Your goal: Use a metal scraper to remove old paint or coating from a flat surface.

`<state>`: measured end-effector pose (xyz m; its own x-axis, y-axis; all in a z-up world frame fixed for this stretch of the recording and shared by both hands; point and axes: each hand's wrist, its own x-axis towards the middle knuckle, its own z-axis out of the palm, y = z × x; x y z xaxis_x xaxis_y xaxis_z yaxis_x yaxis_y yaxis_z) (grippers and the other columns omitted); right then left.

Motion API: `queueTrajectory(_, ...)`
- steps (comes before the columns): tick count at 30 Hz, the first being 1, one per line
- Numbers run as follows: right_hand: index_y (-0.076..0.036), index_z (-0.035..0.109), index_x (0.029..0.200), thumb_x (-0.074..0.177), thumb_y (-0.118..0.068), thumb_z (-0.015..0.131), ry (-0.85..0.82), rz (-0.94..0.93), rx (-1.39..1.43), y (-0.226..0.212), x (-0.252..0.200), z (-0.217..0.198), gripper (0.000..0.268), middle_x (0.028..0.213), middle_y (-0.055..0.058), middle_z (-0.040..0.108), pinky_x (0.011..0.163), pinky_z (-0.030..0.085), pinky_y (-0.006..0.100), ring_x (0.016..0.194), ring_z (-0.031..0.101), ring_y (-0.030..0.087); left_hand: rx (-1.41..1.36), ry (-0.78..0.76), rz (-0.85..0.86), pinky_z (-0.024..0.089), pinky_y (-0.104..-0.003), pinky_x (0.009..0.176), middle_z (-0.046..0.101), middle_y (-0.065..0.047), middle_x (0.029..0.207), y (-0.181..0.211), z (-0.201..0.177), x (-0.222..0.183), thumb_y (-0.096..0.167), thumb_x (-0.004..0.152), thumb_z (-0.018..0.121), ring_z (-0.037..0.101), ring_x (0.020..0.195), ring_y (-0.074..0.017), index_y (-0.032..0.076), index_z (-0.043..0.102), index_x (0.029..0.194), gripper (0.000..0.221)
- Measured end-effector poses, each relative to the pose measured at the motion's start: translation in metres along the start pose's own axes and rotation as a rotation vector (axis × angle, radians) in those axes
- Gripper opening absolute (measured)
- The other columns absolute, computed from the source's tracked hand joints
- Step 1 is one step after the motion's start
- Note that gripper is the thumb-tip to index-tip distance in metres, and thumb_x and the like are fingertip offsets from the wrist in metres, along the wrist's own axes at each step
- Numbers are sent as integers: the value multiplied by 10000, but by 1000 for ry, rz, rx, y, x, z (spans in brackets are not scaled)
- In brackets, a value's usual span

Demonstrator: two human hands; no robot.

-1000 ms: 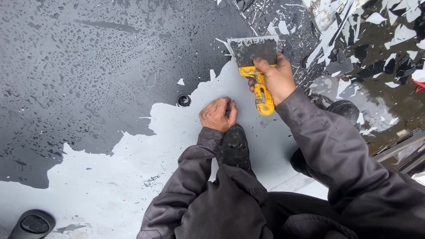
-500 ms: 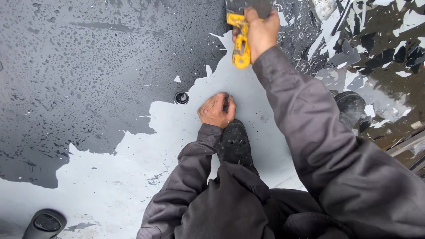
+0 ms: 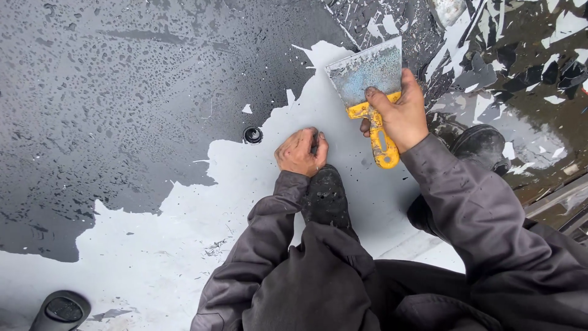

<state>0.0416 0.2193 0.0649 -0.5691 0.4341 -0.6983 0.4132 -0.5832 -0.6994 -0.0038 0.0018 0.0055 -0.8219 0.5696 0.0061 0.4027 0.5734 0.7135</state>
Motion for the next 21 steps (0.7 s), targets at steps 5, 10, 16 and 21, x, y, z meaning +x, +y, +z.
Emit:
queueTrajectory(5, -68, 408, 1208, 1009, 9, 620, 2, -130, -167, 12, 11, 4, 301, 1017, 109, 653, 421, 547, 357, 572, 661, 203, 5, 19, -2, 507, -365, 581, 646, -11, 724, -2, 2, 2, 146, 847, 739, 646, 628, -220, 120, 632, 854, 110)
queueTrajectory(10, -32, 426, 1144, 990, -27, 667, -3, -229, -444, 14, 20, 49, 286, 906, 84, 719, 439, 559, 345, 593, 708, 194, 0, 23, 1, 516, -383, 599, 643, -20, 735, -3, 3, 2, 150, 847, 745, 654, 648, -236, 114, 627, 876, 126)
queueTrajectory(16, -30, 451, 1153, 1006, -246, 694, -248, -309, -850, 21, 34, 120, 357, 789, 180, 697, 677, 566, 438, 748, 759, 305, -32, 1, -6, 524, -409, 602, 627, -55, 719, -29, 20, -15, 186, 736, 748, 649, 647, -278, 57, 607, 910, 259)
queueTrajectory(21, -28, 452, 1207, 1001, -62, 700, -239, -451, -625, 1, 25, 50, 325, 1017, 138, 727, 596, 612, 384, 768, 758, 249, -15, 47, 13, 530, -393, 614, 655, -33, 737, -5, 5, 1, 169, 808, 743, 661, 657, -250, 101, 645, 904, 153)
